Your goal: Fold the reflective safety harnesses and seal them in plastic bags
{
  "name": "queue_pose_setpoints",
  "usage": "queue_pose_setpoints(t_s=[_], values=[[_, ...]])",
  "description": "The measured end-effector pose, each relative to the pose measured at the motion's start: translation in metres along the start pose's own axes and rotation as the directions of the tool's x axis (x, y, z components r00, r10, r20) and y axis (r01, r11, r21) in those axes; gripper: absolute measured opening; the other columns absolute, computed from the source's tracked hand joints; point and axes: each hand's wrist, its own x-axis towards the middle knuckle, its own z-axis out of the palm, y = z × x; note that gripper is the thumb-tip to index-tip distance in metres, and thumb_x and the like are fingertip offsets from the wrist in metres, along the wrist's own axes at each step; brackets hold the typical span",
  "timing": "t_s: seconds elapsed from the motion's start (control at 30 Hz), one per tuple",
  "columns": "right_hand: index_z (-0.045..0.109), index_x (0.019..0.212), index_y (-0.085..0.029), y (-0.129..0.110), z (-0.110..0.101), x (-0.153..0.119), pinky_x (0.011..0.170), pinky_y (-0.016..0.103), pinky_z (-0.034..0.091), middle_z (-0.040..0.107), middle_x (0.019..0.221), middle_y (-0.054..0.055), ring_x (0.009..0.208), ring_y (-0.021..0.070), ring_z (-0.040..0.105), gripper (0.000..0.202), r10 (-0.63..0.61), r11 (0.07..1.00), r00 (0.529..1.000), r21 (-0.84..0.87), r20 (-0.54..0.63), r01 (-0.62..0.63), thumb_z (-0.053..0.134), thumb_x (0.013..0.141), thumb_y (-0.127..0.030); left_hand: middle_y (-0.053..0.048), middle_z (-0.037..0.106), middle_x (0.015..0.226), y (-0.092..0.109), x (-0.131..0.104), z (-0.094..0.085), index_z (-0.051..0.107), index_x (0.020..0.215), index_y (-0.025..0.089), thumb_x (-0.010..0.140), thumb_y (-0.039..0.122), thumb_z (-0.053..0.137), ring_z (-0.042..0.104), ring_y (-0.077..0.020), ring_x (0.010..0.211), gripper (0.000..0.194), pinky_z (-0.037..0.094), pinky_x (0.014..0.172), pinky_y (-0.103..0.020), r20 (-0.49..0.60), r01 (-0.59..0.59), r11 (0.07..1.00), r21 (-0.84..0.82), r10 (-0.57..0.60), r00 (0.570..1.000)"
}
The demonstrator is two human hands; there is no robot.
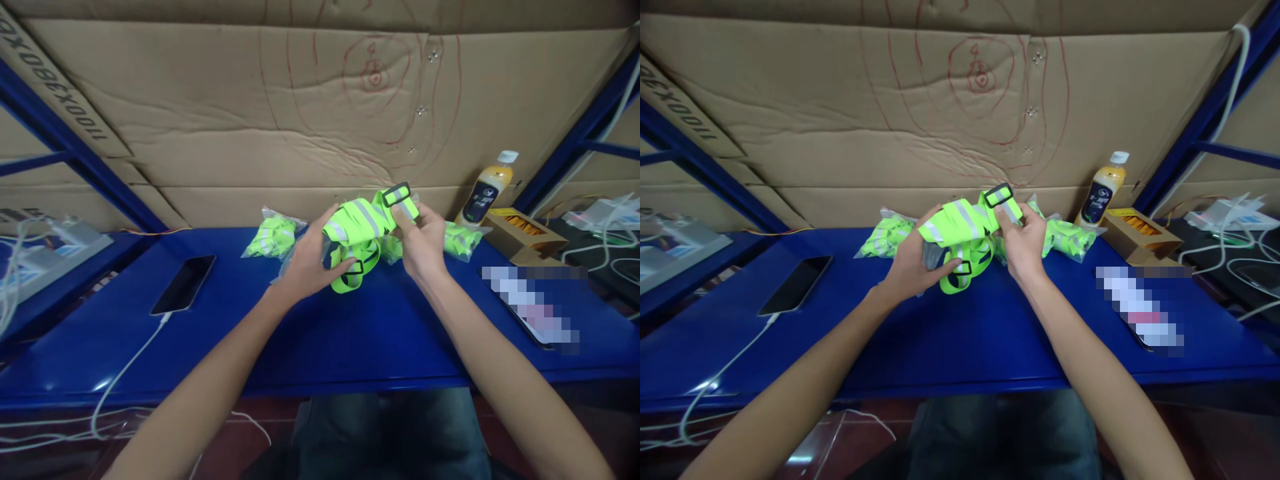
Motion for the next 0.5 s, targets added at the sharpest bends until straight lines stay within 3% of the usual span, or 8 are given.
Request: queue_pose_setpoints(t_s=[0.07,0.17,0.2,0.27,0.3,0.37,0.43,0.5], values=[[0.071,0.081,-0.019,-0.001,0.002,-0.002,0.057,0.03,0.061,0.07,0.079,0.001,0.065,0.0148,0.065,0.043,0.164,0.985,0.986,0.046,0.022,-0.165,0.097,0.064,-0.048,-0.018,0.06,0.157,0.002,-0.001,0.002,0.044,0.16,0.022,0.091,0.049,0.083,0.06,-0.034,0.144,0.083,0.049,0.12,-0.048,-0.074,0.028,0.999,-0.025,-0.03,0.997],[0.072,0.089,-0.018,-0.006,0.004,-0.006,0.065,0.036,0.068,0.075,0.094,0.006,0.077,0.0209,0.074,0.046,0.236,0.971,0.966,0.004,0.107,-0.238,0.094,0.069,-0.054,-0.01,0.076,0.125,0.0,-0.001,0.005,0.066,0.135,0.022,0.098,0.047,0.076,0.074,-0.0255,0.114,0.045,0.058,0.101,-0.038,-0.228,0.164,0.974,-0.157,-0.198,0.953],[0.073,0.098,-0.019,-0.008,0.004,-0.007,0.072,0.039,0.069,0.077,0.104,0.008,0.087,0.0237,0.077,0.048,0.176,0.984,0.975,-0.048,0.137,-0.171,0.09,0.075,-0.057,-0.008,0.078,0.112,-0.001,-0.001,0.006,0.071,0.122,0.021,0.099,0.048,0.075,0.075,-0.0224,0.102,0.035,0.059,0.091,-0.034,-0.256,0.21,0.951,-0.226,-0.266,0.929],[0.071,0.121,-0.022,-0.011,0.002,-0.009,0.093,0.046,0.068,0.075,0.129,0.011,0.114,0.0289,0.075,0.053,-0.052,0.973,0.974,-0.21,0.221,0.099,0.08,0.086,-0.062,-0.005,0.076,0.096,-0.003,0.001,0.008,0.074,0.104,0.02,0.097,0.053,0.076,0.072,-0.0188,0.086,0.034,0.057,0.079,-0.03,-0.272,0.284,0.875,-0.391,-0.404,0.873],[0.068,0.132,-0.024,-0.013,0.002,-0.01,0.105,0.05,0.063,0.071,0.141,0.012,0.128,0.031,0.07,0.058,-0.173,0.92,0.943,-0.296,0.284,0.258,0.078,0.089,-0.063,-0.004,0.076,0.093,-0.003,0.002,0.009,0.074,0.101,0.019,0.097,0.055,0.076,0.071,-0.0183,0.084,0.036,0.057,0.077,-0.029,-0.253,0.309,0.82,-0.483,-0.468,0.847],[0.061,0.146,-0.027,-0.014,0.0,-0.013,0.119,0.054,0.053,0.062,0.155,0.013,0.145,0.0336,0.058,0.069,-0.31,0.772,0.835,-0.392,0.455,0.5,0.078,0.09,-0.064,-0.005,0.077,0.093,-0.003,0.004,0.01,0.075,0.102,0.02,0.096,0.06,0.074,0.072,-0.0191,0.084,0.04,0.058,0.076,-0.03,-0.162,0.358,0.68,-0.64,-0.574,0.802],[0.059,0.15,-0.028,-0.013,-0.001,-0.014,0.12,0.054,0.051,0.064,0.155,0.012,0.143,0.0342,0.06,0.074,-0.306,0.71,0.75,-0.384,0.587,0.59,0.08,0.089,-0.064,-0.005,0.076,0.088,-0.001,0.005,0.01,0.074,0.101,0.021,0.097,0.066,0.07,0.072,-0.0203,0.081,0.045,0.059,0.072,-0.032,-0.049,0.408,0.568,-0.715,-0.623,0.781],[0.064,0.143,-0.025,-0.009,-0.001,-0.015,0.111,0.05,0.056,0.073,0.141,0.011,0.13,0.0327,0.069,0.068,-0.268,0.739,0.74,-0.361,0.617,0.569,0.08,0.089,-0.063,-0.006,0.076,0.086,0.0,0.005,0.009,0.074,0.097,0.02,0.099,0.069,0.065,0.073,-0.0215,0.081,0.05,0.06,0.071,-0.033,-0.011,0.434,0.595,-0.677,-0.597,0.802]])
